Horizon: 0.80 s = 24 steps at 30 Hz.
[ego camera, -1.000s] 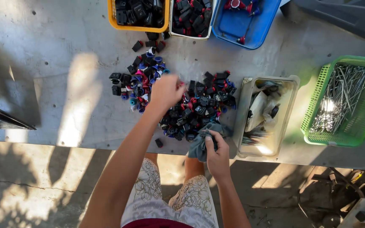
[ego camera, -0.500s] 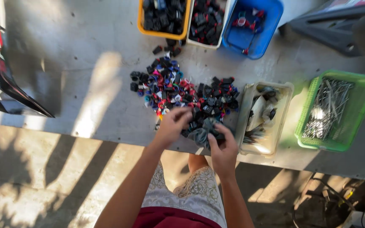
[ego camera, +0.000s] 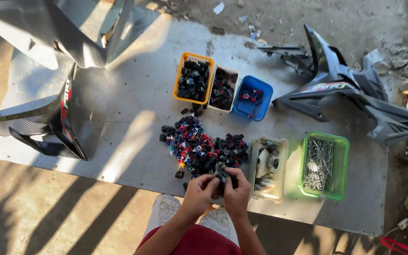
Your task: The recorder is cleaning and sorting small plastic motorcycle fairing clips on a workbench.
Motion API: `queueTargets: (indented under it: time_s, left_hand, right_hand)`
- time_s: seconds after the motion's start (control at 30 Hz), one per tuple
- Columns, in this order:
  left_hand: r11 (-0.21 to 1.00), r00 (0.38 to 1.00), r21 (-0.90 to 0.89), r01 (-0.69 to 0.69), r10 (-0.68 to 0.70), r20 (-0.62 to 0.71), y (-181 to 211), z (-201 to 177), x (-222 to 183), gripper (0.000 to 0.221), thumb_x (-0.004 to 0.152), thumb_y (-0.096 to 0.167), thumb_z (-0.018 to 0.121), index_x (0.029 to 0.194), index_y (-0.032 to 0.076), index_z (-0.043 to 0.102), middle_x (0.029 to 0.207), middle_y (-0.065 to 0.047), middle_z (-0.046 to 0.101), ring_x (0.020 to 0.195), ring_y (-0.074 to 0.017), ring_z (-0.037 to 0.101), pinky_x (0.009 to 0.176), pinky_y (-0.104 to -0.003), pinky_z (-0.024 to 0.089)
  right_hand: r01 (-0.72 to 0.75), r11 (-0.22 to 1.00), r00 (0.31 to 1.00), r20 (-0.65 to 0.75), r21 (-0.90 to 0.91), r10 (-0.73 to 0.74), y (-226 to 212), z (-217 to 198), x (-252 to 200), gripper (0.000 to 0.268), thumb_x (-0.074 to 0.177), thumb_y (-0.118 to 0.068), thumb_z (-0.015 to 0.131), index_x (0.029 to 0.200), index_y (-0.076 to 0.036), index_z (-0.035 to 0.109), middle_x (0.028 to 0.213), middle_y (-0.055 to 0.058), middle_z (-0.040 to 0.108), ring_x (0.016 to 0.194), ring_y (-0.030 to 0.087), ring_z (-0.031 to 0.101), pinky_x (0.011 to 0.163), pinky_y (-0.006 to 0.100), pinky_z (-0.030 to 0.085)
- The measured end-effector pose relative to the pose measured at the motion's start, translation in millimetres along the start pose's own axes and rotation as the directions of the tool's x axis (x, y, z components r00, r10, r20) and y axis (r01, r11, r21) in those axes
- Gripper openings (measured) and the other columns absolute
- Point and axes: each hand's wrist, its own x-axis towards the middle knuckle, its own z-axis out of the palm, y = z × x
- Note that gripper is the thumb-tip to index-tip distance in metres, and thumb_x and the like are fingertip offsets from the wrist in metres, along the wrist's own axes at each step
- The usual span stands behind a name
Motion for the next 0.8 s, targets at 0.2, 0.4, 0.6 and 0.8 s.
queueTargets:
  time_s: [0.2, 0.4, 0.6, 0.8]
  left_hand:
    - [0.950, 0.953, 0.132, -0.284, 0.294, -0.067, -39.8, -29.2, 12.1, 0.019, 0.097, 0.003, 0.062, 0.113, -0.005, 0.070, 0.095, -0.011, 0.076, 0.080, -0.0121, 0.064, 0.071, -0.025, 0.054]
    - [0.955, 0.934, 0.009, -0.297, 0.289, 0.209, 4.5, -27.2, -19.9, 0.024, 0.088, -0.009, 0.066, 0.111, -0.005, 0.072, 0.095, -0.010, 0.077, 0.081, -0.0120, 0.065, 0.074, -0.024, 0.053]
    - [0.596, 0.836, 0.598, -0.536, 0.471, 0.281, 55.5, -16.4, -37.0, 0.011, 0.072, 0.002, 0.069, 0.081, -0.001, 0.063, 0.071, -0.011, 0.070, 0.058, -0.0203, 0.054, 0.057, -0.033, 0.049]
    - [0.221, 0.617, 0.649, -0.728, 0.624, 0.479, 85.1, 9.0, -48.9, 0.035, 0.073, -0.005, 0.065, 0.107, -0.002, 0.067, 0.099, -0.017, 0.073, 0.080, -0.0308, 0.069, 0.073, -0.038, 0.056]
  right_hand:
    - [0.040, 0.998, 0.970, 0.238, 0.056, -0.052, -36.6, 1.2, -30.0, 0.018, 0.088, 0.011, 0.058, 0.100, 0.002, 0.068, 0.105, 0.004, 0.071, 0.074, 0.012, 0.059, 0.065, 0.025, 0.051]
    - [0.312, 0.928, 0.942, 0.195, -0.202, -0.275, -85.7, -6.6, -32.6, 0.014, 0.083, 0.003, 0.067, 0.095, 0.000, 0.074, 0.095, 0.004, 0.070, 0.074, 0.016, 0.062, 0.067, 0.028, 0.052]
    - [0.295, 0.909, 0.952, 0.169, -0.296, -0.254, -100.8, -1.9, -26.0, 0.013, 0.082, 0.004, 0.065, 0.093, 0.000, 0.071, 0.089, 0.004, 0.070, 0.069, 0.015, 0.061, 0.060, 0.028, 0.050]
    - [0.501, 0.800, 0.865, 0.182, -0.329, -0.467, -122.2, -5.5, -20.4, 0.017, 0.079, 0.005, 0.069, 0.095, 0.000, 0.070, 0.092, 0.007, 0.068, 0.071, 0.019, 0.062, 0.066, 0.031, 0.053]
